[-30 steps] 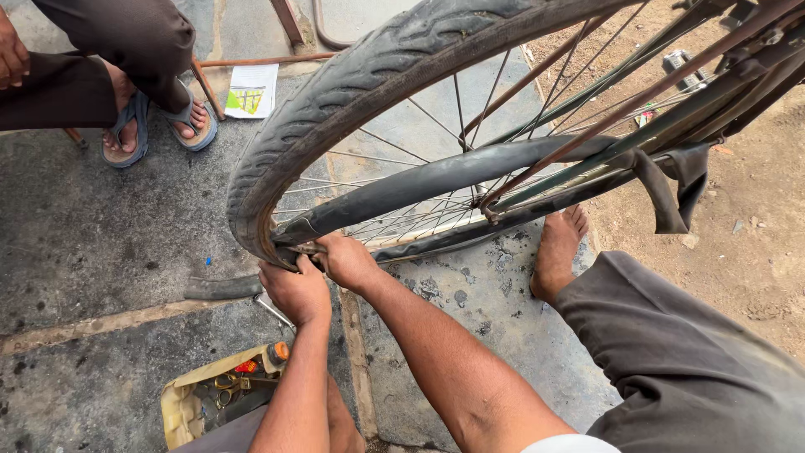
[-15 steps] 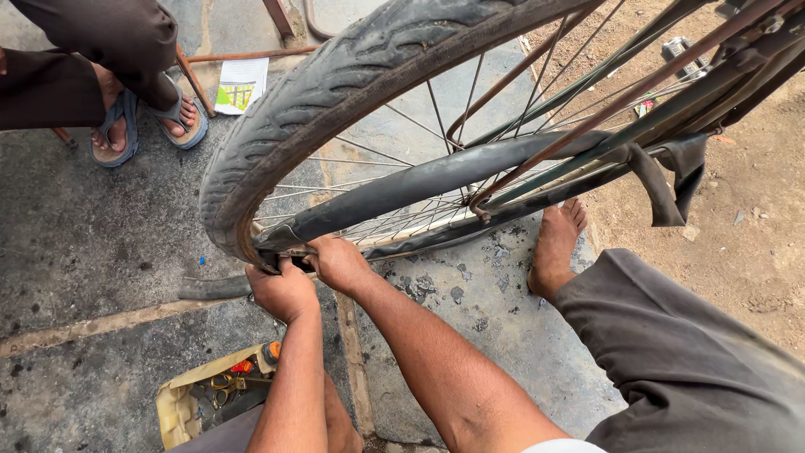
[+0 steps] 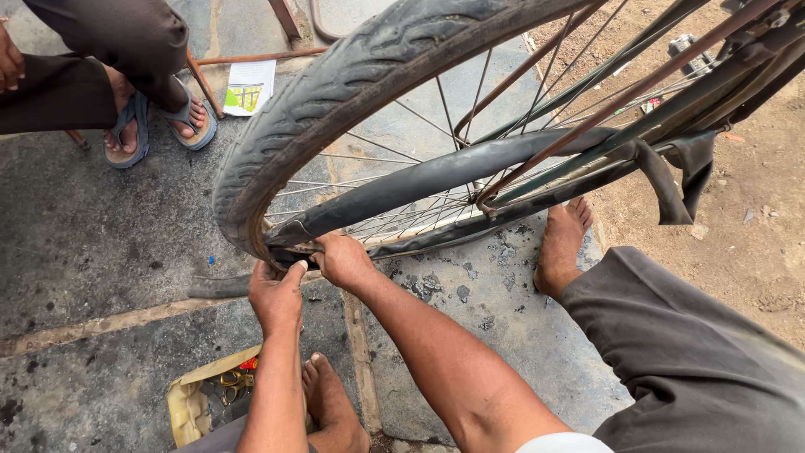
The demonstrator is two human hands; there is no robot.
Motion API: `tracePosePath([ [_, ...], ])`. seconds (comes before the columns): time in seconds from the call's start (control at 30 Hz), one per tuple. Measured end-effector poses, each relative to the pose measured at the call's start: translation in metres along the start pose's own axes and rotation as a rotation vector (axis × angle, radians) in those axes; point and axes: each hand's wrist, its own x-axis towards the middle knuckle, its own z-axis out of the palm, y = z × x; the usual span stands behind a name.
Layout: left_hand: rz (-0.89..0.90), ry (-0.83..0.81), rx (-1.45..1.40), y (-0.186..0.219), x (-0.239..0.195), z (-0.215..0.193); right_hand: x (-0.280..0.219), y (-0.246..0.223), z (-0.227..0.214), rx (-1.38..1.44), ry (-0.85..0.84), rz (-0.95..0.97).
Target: The person removes a bicycle tire from the rim, cuts a piece of rubber, and inserts it into the tire. They then reseat the tire onto the rim by hand.
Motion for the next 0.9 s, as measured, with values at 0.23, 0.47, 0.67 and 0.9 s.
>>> tracePosePath([
  [0.23,0.276,0.135,0.659,0.088,-0.011,0.001,-0.009,-0.033,-0.027,0.858,-0.136,0.090],
  [0.47,0.560,0.098,0.858,0.196,-0.034,0.015,-0.022,-0.078,-0.045,1.309,0.012,-0.037],
  [0.67,0.558,-0.252,0.906,0.219,-0.030,-0.015,-0.024,-0.098,-0.057,1.248,0.146,0.010],
  [0.9,0.453,-0.252,0.907,0.207,-0.031,-0.038,-0.095,-0.061,-0.064,0.215,0.674,-0.294],
])
